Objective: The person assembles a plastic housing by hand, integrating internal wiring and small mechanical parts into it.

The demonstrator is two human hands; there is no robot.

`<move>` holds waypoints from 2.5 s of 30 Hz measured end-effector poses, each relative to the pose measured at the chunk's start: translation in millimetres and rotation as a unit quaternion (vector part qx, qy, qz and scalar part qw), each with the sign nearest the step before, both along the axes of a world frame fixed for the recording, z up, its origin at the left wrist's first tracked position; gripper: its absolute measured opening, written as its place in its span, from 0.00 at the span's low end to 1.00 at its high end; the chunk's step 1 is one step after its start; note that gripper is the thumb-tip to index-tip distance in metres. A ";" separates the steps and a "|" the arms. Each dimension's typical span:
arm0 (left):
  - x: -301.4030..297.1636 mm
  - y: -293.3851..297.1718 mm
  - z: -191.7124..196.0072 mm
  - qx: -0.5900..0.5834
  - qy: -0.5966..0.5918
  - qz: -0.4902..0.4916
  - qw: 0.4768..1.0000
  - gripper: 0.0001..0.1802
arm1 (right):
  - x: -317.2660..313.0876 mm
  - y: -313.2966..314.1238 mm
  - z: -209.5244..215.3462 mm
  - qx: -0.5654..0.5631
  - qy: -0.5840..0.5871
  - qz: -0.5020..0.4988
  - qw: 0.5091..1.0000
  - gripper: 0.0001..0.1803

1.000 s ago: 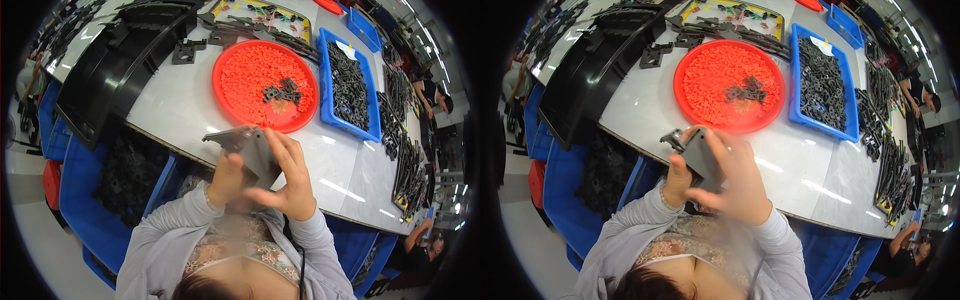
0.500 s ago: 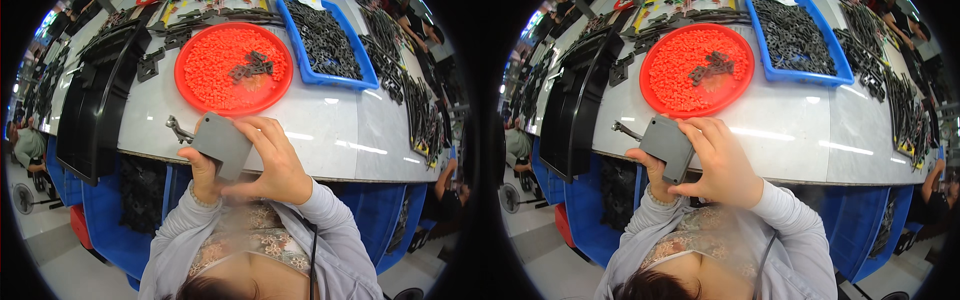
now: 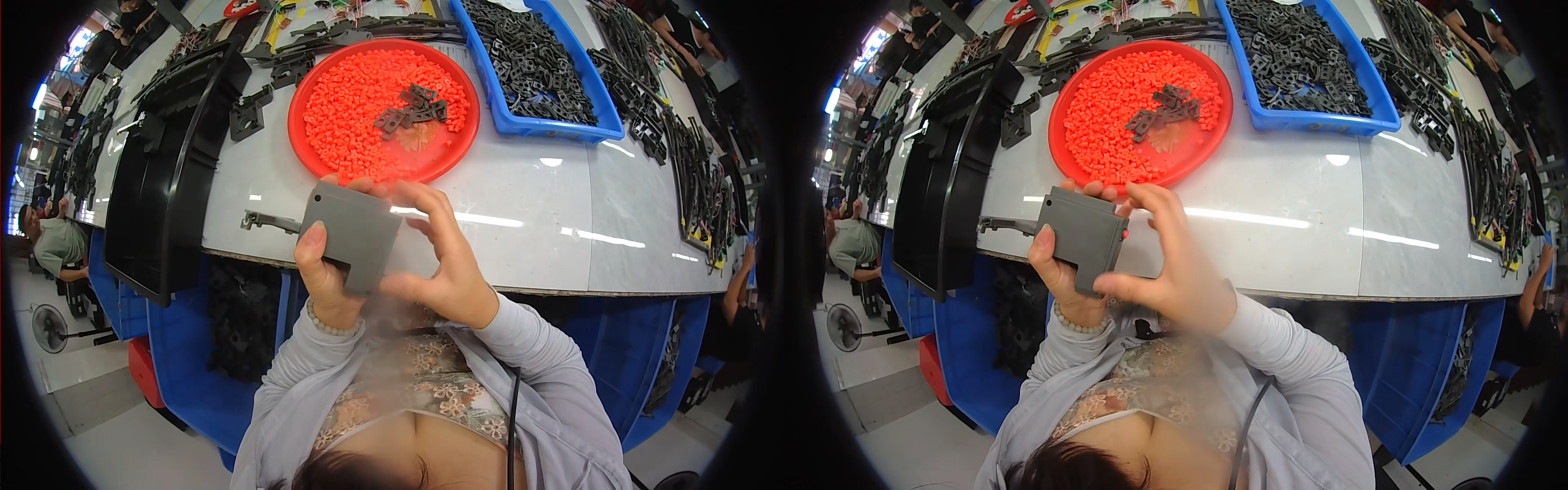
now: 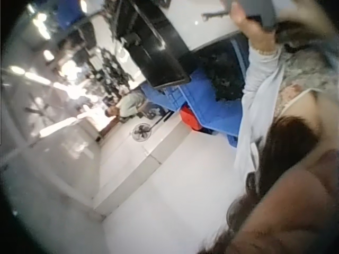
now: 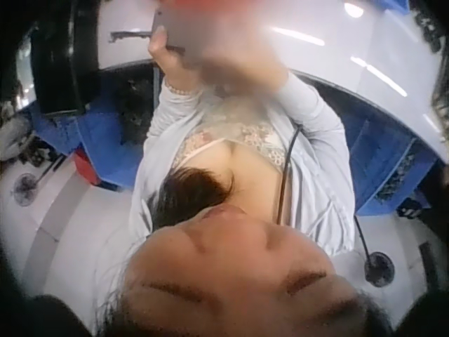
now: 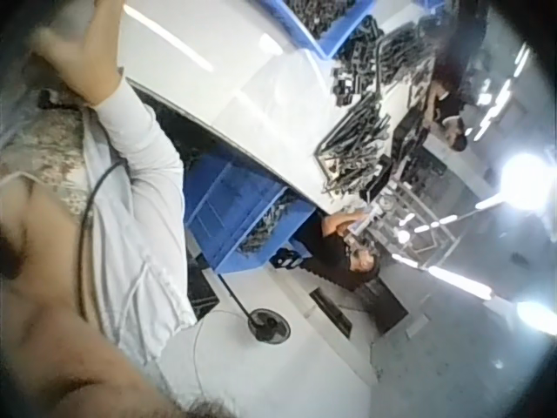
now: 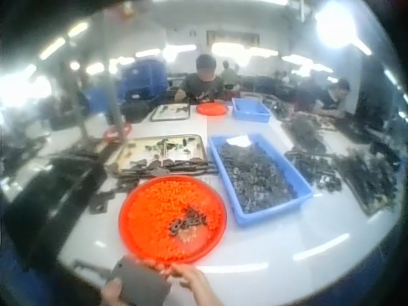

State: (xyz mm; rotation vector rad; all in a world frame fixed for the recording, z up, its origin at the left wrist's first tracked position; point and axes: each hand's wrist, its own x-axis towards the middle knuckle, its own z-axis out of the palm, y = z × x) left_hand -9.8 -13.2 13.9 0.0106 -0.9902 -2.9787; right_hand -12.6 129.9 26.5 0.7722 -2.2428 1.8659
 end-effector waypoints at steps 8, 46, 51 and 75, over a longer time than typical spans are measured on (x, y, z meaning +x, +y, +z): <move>1.7 1.0 -5.7 -0.104 0.068 0.060 0.990 0.36 | -0.8 -12.4 -0.7 -0.279 -0.383 0.128 0.871 0.31; -175.9 -394.9 2.3 -0.661 -0.101 0.293 0.684 0.29 | -29.4 6.7 -23.4 -0.035 -0.127 -0.012 0.991 0.31; -220.4 -425.5 -26.8 -0.676 -0.104 0.361 0.634 0.32 | -35.5 9.9 -33.8 0.007 -0.093 -0.020 0.995 0.29; -42.3 -188.9 98.1 -0.673 0.133 0.053 0.726 0.15 | -84.4 31.8 53.8 0.265 -0.001 0.036 0.964 0.16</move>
